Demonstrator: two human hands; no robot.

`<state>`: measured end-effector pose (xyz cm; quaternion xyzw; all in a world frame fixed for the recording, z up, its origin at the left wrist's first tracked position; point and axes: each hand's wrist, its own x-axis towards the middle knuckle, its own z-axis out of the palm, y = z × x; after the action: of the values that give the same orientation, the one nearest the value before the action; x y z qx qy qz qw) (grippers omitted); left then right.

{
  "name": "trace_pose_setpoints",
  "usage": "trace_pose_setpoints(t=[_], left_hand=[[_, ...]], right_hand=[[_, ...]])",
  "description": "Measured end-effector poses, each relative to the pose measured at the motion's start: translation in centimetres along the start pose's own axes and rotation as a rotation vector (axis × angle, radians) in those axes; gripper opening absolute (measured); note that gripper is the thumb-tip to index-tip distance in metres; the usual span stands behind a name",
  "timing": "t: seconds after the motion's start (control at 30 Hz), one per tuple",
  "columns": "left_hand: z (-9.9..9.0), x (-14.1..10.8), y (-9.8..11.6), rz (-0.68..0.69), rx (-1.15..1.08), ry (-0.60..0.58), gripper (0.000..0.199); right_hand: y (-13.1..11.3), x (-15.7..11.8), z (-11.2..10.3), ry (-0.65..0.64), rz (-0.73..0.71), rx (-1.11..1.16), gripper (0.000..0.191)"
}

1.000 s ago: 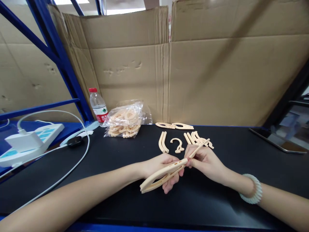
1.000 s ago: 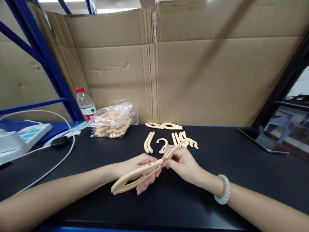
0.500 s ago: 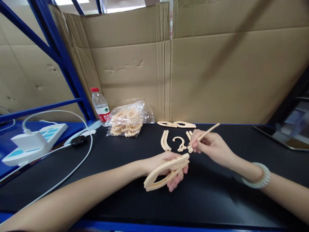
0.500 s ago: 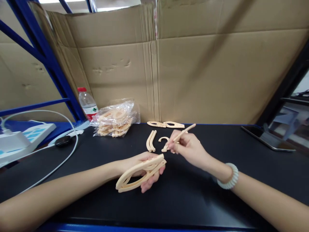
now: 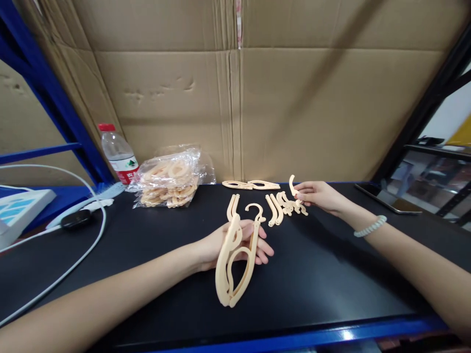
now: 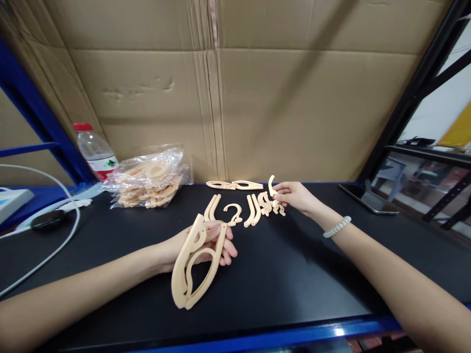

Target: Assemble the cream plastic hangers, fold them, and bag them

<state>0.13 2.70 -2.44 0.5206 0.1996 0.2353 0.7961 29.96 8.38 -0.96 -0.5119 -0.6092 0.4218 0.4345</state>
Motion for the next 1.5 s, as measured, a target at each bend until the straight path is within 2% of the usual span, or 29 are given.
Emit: trace_pose_setpoints(t=[0.2, 0.4, 0.5, 0.63, 0.73, 0.8, 0.9, 0.97, 1.0, 1.07, 1.23, 1.3, 1.4, 1.5], left_hand=[[0.1, 0.1, 0.1, -0.003, -0.032, 0.044, 0.03], [0.2, 0.1, 0.2, -0.017, -0.029, 0.079, 0.029], [0.4, 0.1, 0.4, -0.032, -0.019, 0.102, 0.029], [0.5, 0.0, 0.8, -0.036, -0.007, 0.165, 0.03], [0.4, 0.0, 1.2, 0.029, -0.004, 0.205, 0.029], [0.5, 0.0, 1.5, 0.075, -0.007, 0.239, 0.028], [0.7, 0.0, 1.8, 0.129, -0.002, 0.278, 0.027], [0.9, -0.1, 1.8, 0.147, 0.014, 0.293, 0.029], [0.9, -0.1, 1.7, 0.146, 0.032, 0.307, 0.031], [0.8, -0.1, 1.5, 0.147, 0.1, 0.38, 0.033], [0.2, -0.1, 1.5, 0.238, 0.259, 0.718, 0.028], [0.0, -0.2, 2.0, 0.209, 0.268, 0.778, 0.026], [0.0, -0.7, 3.0, 0.126, 0.306, 0.722, 0.027], [0.2, -1.3, 4.1, 0.018, 0.279, 0.553, 0.032]], right_hand=[[1.0, 0.6, -0.4, 0.104, 0.021, -0.075, 0.033], [1.8, 1.0, 0.6, 0.191, 0.04, -0.08, 0.028], [2.0, 1.0, 0.7, 0.215, 0.023, -0.157, 0.029], [1.8, 0.9, 0.7, 0.252, -0.009, -0.311, 0.024], [0.6, -0.2, 2.1, 0.256, -0.093, -0.3, 0.025], [-0.6, -1.6, 4.1, 0.133, -0.113, -0.182, 0.032], [-2.1, -4.2, 7.8, -0.23, -0.046, -0.025, 0.04], [-2.6, -5.7, 9.8, -0.44, -0.017, 0.042, 0.037], [-2.7, -6.3, 10.6, -0.502, -0.004, 0.077, 0.035], [-2.6, -7.0, 11.5, -0.546, 0.043, 0.149, 0.034], [-2.4, -6.9, 11.2, -0.428, 0.153, 0.335, 0.031], [-2.4, -6.6, 10.8, -0.345, 0.141, 0.41, 0.031], [-2.2, -6.3, 10.3, -0.234, 0.112, 0.473, 0.03], [-1.8, -6.2, 10.1, -0.157, 0.1, 0.514, 0.029]])
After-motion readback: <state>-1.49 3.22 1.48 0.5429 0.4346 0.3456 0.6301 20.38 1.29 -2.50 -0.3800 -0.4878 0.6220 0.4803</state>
